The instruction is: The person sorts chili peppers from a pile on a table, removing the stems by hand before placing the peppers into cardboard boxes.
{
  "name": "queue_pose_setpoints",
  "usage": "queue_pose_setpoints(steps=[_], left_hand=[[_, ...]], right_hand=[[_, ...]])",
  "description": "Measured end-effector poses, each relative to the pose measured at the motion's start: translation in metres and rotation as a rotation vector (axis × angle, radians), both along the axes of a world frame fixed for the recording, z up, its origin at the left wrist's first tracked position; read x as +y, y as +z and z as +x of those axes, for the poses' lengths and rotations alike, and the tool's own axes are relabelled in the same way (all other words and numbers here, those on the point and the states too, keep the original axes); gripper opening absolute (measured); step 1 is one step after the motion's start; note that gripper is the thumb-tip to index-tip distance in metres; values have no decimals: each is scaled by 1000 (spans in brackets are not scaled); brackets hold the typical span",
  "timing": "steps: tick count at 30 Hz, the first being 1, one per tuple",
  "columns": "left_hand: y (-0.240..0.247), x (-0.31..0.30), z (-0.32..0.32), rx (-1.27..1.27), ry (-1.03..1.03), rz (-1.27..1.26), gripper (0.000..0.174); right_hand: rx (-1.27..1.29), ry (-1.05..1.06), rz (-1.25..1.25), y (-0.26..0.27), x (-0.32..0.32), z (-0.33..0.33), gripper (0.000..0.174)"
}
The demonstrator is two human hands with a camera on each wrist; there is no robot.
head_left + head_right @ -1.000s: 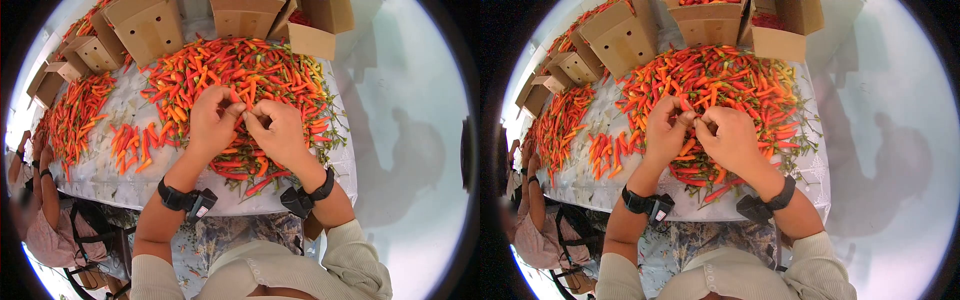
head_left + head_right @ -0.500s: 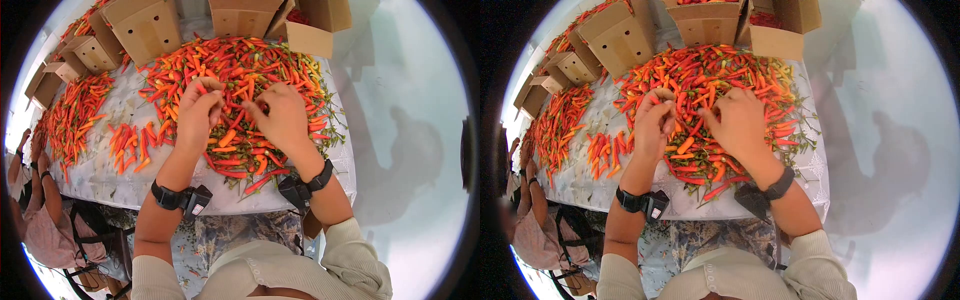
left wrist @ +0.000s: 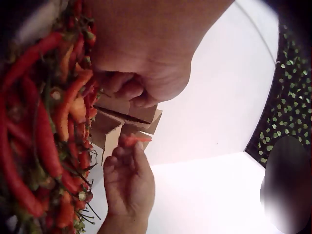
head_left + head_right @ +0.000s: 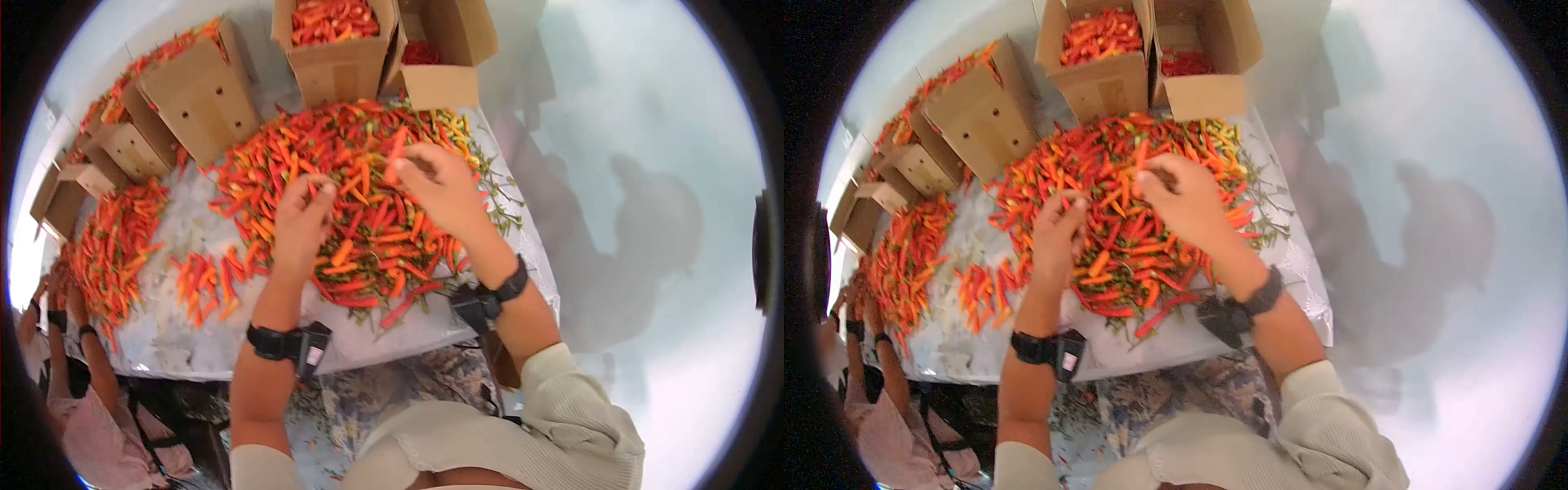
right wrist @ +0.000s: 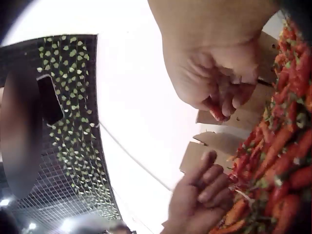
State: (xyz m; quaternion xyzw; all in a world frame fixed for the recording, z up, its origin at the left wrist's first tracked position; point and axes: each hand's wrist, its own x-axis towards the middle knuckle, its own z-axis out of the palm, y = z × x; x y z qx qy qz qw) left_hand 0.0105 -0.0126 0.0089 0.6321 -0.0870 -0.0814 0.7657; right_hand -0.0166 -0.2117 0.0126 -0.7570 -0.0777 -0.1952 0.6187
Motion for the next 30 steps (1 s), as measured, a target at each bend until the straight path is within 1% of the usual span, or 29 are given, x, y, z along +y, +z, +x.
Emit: queue_pose_setpoints(steps=[2, 4, 6, 8, 11, 14, 17, 20, 22, 24, 26, 27, 29, 30], left_hand=[[-7, -1, 0, -24, -41, -25, 8], [-10, -1, 2, -50, -41, -61, 10], [-18, -2, 3, -48, -31, -62, 10], [-15, -3, 1, -48, -1, -31, 11], [-20, -4, 3, -68, 4, -83, 11], [-19, -5, 4, -98, 9, -117, 11], [-22, -5, 1, -134, -16, -118, 12], [-17, -12, -6, -105, 53, -80, 12], [-18, -7, -3, -109, 19, -77, 12], [-23, -4, 1, -122, 20, -91, 12], [-26, -2, 1, -130, 39, -86, 11], [-24, -3, 1, -130, 54, -82, 12], [-18, -3, -1, -121, 73, -72, 12], [-16, -4, -3, -111, 78, -70, 11]], right_hand=[[19, 55, 186, 22, -12, -22, 17], [1, -76, 162, 35, -31, -50, 16], [-23, -246, 106, 33, -58, -84, 16], [-39, -515, 70, 18, -95, -125, 19], [-2, -890, 2, -12, -149, -191, 21], [146, -1078, -125, -42, -201, -261, 17], [362, -1135, -459, -50, -209, -317, 15], [588, -1113, -705, -68, -208, -347, 19], [659, -1081, -665, -92, -213, -354, 22], [719, -1042, -799, -126, -228, -360, 24], [668, -1060, -949, -136, -229, -350, 28], [594, -1098, -903, -128, -229, -332, 29], [478, -1166, -772, -96, -205, -298, 33], [410, -1091, -687, -78, -193, -279, 34]])
